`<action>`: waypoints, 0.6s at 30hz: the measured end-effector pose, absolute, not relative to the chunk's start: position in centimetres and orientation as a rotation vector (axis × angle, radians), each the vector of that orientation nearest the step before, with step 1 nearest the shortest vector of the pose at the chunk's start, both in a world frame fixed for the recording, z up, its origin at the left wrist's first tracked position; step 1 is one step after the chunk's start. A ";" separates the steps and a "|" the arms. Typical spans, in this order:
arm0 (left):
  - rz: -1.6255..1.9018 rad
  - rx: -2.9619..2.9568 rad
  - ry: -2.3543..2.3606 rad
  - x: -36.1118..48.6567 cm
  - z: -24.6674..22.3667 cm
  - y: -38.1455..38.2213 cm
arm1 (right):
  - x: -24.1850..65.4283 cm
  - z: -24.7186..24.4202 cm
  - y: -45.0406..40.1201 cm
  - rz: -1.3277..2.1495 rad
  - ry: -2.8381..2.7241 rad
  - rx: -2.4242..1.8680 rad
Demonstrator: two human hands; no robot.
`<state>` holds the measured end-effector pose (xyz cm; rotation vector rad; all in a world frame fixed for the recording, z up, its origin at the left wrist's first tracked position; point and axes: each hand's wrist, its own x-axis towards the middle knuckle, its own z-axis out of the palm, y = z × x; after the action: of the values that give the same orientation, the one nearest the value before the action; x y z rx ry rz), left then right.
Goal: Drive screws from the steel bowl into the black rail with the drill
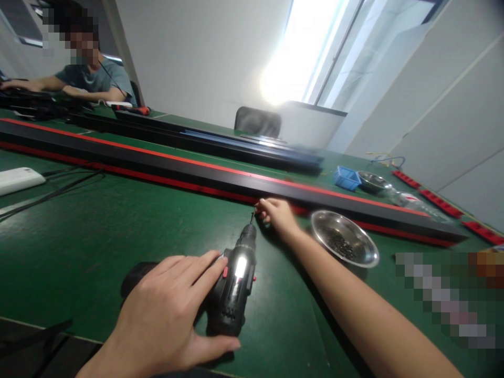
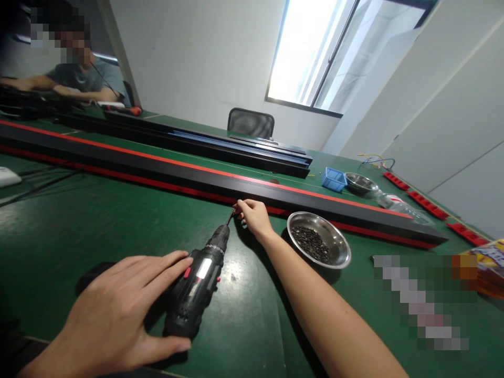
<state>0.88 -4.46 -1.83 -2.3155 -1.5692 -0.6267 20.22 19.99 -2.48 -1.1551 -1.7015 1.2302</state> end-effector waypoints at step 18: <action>-0.557 -2.324 -1.628 1.0 -1.4 -4.3 | 20.0 -2.1 20.0 1.168 -1.812 -1.264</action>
<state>0.99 -4.29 -1.44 -2.3236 -1.6280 -0.5570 19.96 19.98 -2.08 -1.2638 -1.8117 1.1683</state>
